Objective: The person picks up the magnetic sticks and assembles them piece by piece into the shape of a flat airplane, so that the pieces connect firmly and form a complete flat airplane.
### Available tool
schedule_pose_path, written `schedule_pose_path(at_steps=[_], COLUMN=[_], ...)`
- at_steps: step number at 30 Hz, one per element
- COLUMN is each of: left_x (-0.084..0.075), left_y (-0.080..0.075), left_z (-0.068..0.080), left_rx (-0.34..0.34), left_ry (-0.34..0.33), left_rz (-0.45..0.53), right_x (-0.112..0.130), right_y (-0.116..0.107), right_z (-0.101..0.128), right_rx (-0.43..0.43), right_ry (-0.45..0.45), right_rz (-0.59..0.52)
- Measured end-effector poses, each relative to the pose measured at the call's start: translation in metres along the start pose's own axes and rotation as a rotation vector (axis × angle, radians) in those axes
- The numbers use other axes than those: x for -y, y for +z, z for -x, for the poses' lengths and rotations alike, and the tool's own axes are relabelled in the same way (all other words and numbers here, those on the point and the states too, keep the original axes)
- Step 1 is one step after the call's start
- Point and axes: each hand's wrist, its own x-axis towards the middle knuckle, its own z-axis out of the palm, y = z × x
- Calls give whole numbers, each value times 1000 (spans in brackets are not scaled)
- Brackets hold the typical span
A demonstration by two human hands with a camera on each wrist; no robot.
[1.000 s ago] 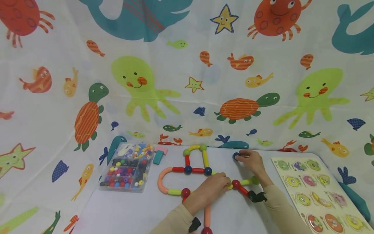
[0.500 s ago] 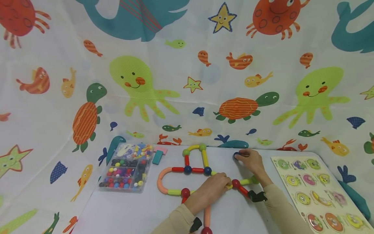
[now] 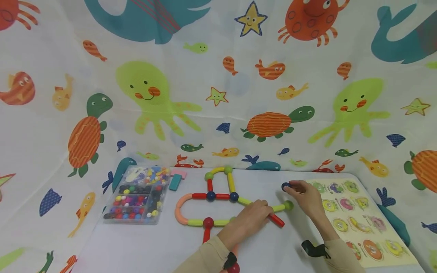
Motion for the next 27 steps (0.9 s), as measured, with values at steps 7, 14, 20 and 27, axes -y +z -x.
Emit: schedule_pose_path(at_steps=[7,14,20,27], left_x=[-8,-12,-11,-13], left_y=[3,7,10,10], left_z=[-7,-14,-16,-18], left_rx=[24,50,76,94], left_ry=[27,36,11,-9], left_rz=[24,6,-6,28], right_x=[-18,-37,-45,-39], right_y=[-5,-2,10,21], right_z=[34,66,87,96], right_rx=[-14,-8,47,35], right_ry=[45,122,175,200], right_rz=[3,1,-21,10])
